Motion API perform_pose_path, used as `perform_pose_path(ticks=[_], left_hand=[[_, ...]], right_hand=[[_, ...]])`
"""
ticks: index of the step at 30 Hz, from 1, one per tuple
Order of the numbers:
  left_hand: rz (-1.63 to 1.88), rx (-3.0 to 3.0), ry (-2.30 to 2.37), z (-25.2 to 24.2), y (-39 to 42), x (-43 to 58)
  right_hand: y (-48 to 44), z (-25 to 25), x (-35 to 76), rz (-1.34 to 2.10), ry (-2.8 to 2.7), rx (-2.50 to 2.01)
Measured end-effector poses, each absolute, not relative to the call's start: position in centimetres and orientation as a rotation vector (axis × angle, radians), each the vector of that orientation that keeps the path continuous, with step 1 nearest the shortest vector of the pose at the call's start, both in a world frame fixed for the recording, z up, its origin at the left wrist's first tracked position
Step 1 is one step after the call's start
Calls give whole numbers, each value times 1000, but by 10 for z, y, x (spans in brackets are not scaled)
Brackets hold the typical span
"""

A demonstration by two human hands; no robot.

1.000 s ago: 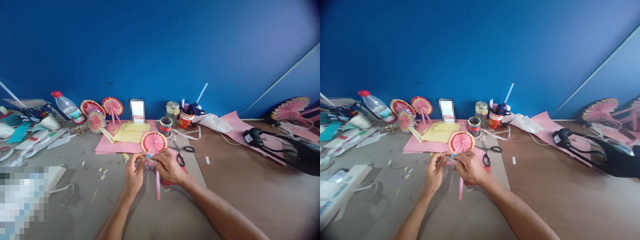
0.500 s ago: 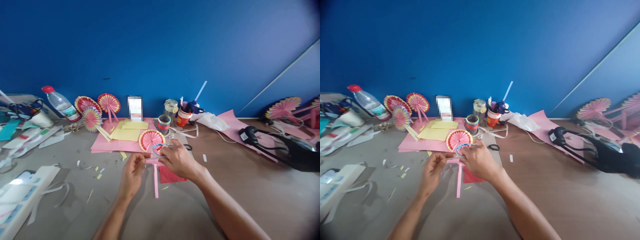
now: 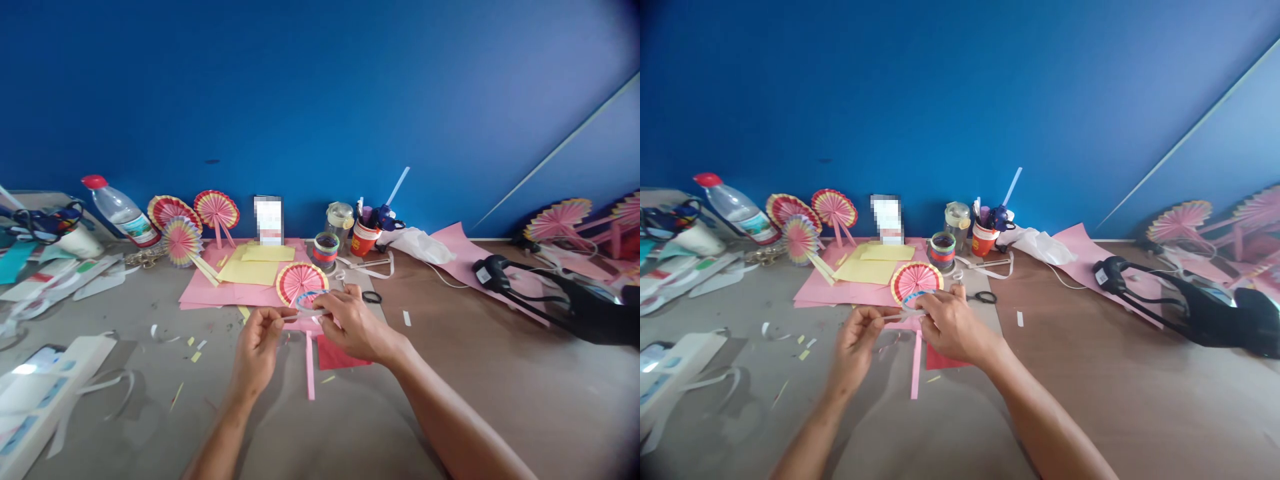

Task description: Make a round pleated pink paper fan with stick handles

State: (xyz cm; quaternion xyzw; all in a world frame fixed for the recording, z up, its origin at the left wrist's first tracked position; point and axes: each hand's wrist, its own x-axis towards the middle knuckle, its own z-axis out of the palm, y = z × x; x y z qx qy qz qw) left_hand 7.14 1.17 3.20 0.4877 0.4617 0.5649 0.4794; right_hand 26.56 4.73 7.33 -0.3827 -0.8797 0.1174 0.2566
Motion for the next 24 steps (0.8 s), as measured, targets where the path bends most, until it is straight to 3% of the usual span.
perform_pose_path(ticks=[13, 24], left_hand=[[1362, 1447, 1308, 29, 7, 72], [1354, 1449, 1358, 22, 6, 71]], right_hand=[[52, 62, 265, 6, -2312, -1201], [54, 63, 265, 261, -2108, -1253]])
